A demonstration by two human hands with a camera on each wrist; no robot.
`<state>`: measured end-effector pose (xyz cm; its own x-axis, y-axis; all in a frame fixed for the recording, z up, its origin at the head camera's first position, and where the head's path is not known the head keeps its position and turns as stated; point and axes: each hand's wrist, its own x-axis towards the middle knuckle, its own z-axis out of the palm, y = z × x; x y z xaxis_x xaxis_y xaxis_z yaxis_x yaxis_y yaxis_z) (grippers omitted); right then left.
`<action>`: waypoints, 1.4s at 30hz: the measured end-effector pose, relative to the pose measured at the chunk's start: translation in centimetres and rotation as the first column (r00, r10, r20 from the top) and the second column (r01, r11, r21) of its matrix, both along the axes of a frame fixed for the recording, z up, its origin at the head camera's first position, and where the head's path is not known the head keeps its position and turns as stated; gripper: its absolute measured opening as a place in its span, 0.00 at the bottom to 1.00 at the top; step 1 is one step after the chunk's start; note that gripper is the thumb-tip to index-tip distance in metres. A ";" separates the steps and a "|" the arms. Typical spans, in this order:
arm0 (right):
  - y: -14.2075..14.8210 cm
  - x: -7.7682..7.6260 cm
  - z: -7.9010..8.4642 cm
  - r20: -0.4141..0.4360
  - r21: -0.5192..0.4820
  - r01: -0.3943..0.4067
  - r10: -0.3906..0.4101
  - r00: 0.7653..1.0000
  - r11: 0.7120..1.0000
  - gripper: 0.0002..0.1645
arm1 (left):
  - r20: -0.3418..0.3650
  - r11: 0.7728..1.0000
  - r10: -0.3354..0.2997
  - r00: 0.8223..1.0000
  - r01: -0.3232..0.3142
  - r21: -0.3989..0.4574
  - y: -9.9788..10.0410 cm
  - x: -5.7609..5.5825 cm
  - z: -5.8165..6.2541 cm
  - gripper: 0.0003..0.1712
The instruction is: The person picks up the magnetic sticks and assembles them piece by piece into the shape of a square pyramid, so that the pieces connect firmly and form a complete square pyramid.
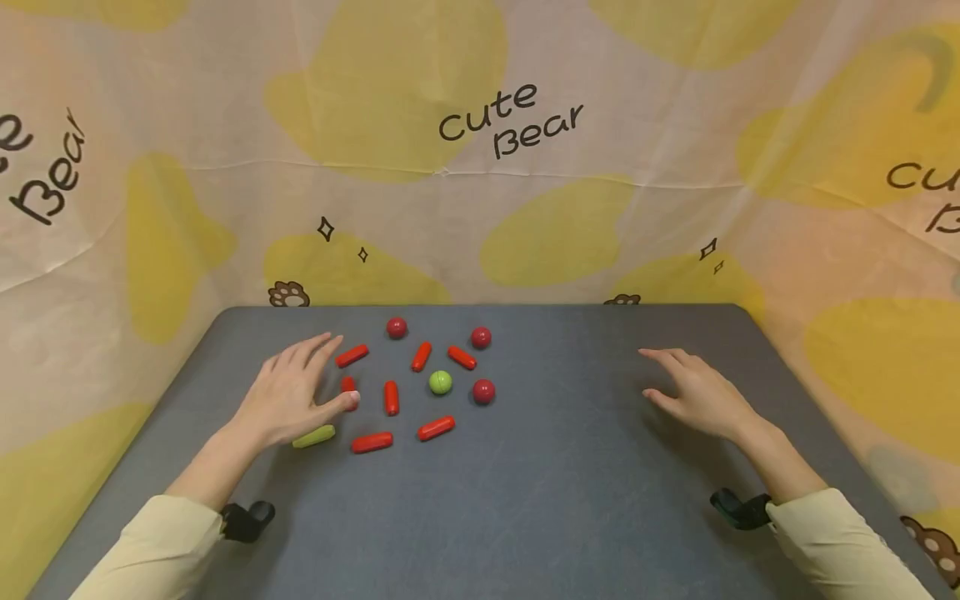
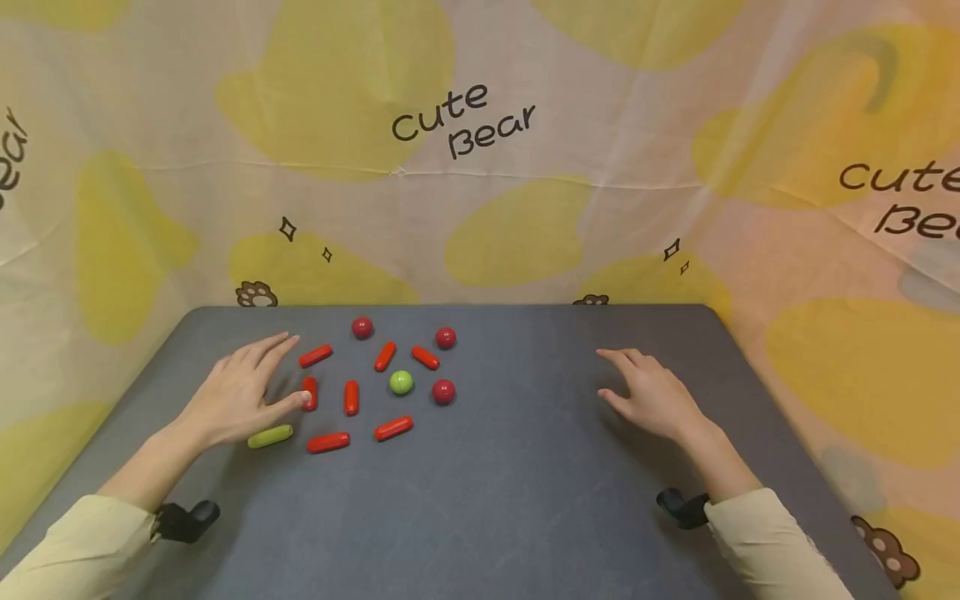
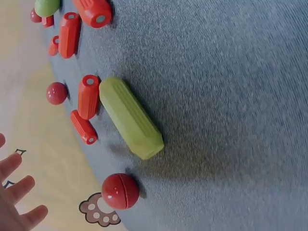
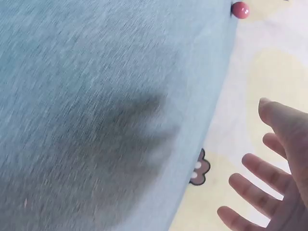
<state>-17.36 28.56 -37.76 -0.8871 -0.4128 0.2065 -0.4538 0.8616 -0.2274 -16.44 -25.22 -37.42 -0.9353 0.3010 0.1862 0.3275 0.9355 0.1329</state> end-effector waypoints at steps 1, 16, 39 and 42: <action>-0.2 -0.1 -0.1 0.006 -0.009 -0.004 0.004 1.000 1.000 0.35 | 0.004 1.000 0.004 1.000 -0.004 0.009 0.0 0.0 0.0 0.49; -5.1 -1.7 -1.0 -0.004 -0.141 -0.064 0.064 0.998 0.988 0.26 | -0.008 0.982 0.017 1.000 -0.016 0.189 1.9 0.6 -1.4 0.40; -12.4 -2.9 -2.3 0.080 -0.279 -0.142 0.170 0.982 0.950 0.23 | 0.038 0.893 -0.095 0.995 0.068 0.444 7.6 1.5 -3.4 0.37; -13.3 -3.0 -2.8 0.089 -0.309 -0.151 0.186 0.978 0.939 0.23 | 0.033 0.865 -0.136 0.990 0.102 0.491 8.4 1.5 -3.8 0.35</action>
